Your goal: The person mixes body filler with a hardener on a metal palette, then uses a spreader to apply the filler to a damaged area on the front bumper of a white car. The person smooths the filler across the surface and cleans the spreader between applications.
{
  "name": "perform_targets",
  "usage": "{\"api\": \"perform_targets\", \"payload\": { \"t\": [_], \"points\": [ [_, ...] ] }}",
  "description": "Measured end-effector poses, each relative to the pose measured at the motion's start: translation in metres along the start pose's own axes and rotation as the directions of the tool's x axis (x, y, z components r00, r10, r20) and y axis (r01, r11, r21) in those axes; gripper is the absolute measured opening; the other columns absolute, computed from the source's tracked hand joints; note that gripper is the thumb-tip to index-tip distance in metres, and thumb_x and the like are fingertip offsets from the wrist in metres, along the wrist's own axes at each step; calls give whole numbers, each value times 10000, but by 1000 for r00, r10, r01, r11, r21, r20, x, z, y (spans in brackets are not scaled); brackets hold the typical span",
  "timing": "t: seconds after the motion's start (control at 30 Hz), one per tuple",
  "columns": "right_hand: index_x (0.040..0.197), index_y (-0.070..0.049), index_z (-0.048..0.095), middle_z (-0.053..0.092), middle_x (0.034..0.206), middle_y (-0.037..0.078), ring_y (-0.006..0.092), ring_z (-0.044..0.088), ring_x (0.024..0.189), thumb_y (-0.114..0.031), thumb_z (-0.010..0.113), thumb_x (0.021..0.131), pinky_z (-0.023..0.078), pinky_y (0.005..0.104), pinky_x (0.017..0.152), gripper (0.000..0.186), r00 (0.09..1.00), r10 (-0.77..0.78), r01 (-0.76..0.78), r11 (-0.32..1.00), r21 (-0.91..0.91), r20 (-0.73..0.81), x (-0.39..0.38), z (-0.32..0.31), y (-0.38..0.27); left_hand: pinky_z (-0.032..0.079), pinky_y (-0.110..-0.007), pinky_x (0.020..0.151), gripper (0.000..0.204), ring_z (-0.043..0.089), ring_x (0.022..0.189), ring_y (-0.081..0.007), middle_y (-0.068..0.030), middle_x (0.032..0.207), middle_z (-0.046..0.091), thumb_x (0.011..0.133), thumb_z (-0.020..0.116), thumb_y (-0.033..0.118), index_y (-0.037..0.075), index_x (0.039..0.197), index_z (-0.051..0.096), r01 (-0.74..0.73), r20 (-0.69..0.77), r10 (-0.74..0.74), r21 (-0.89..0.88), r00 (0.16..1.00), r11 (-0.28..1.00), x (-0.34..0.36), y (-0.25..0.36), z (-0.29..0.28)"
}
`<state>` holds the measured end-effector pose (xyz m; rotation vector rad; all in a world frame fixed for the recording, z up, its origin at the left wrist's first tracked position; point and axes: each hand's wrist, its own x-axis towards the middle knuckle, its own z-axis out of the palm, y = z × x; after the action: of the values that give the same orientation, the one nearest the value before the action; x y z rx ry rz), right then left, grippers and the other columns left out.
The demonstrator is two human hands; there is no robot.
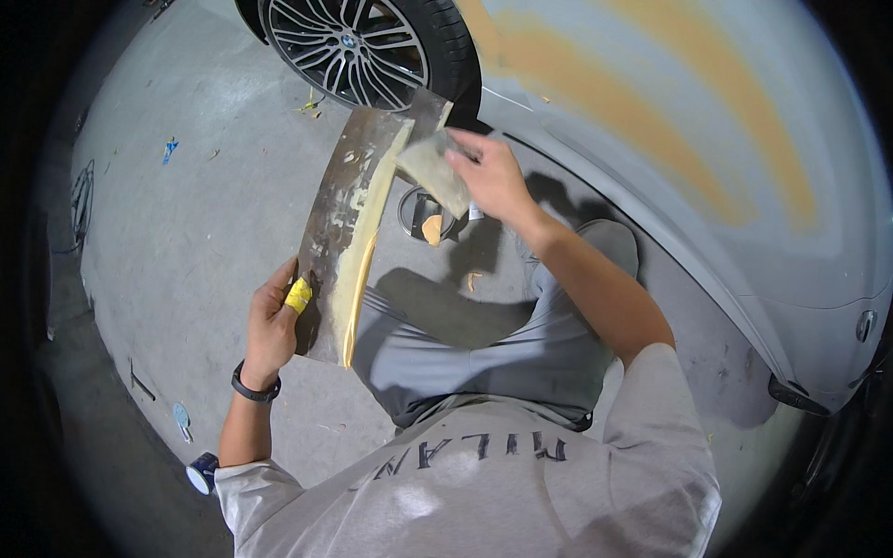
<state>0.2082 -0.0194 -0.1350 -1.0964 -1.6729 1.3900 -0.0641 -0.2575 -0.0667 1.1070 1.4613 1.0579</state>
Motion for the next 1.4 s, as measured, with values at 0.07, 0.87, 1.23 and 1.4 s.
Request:
{"api": "perform_targets", "payload": {
  "t": [0.07, 0.87, 1.23, 1.4],
  "points": [
    [1399, 76, 591, 729, 1224, 116, 95, 649, 1033, -103, 682, 1000, 534, 275, 921, 447, 999, -48, 48, 996, -74, -4, 10, 16, -7, 446, -263, 1007, 480, 583, 1092, -117, -70, 1199, 700, 950, 421, -101, -82, 1415, 541, -65, -30, 68, 108, 997, 992, -2, 6, 1],
    [1359, 33, 649, 739, 1219, 83, 77, 624, 1073, -50, 642, 1013, 505, 258, 965, 356, 930, 146, -193, 975, 110, 337, -133, 76, -10, 480, -242, 921, 456, 626, 1009, -114, -66, 1162, 701, 962, 424, -20, -129, 1379, 575, -2, -289, 16, 46, 957, 999, 46, -32, -12],
    [1462, 38, 525, 650, 1371, 103, 177, 629, 1217, -72, 504, 1078, 481, 333, 1066, 400, 977, -59, 184, 719, 670, -205, 36, 63, -12, 328, -242, 544, 581, 323, 423, -45, 85, 532, 339, 1091, 400, 291, -129, 1492, 421, 297, 258, -147, -864, 955, 407, -27, -49, 56],
    [1429, 78, 544, 680, 1300, 113, 146, 635, 1153, -47, 561, 1053, 508, 299, 1008, 397, 994, -22, 87, 720, 689, -103, -16, 127, -20, 314, -224, 605, 564, 293, 454, -51, 87, 551, 336, 1088, 404, 332, -43, 1507, 448, 286, 253, -133, -879, 958, 382, -14, -60, 86]
  ]
}}
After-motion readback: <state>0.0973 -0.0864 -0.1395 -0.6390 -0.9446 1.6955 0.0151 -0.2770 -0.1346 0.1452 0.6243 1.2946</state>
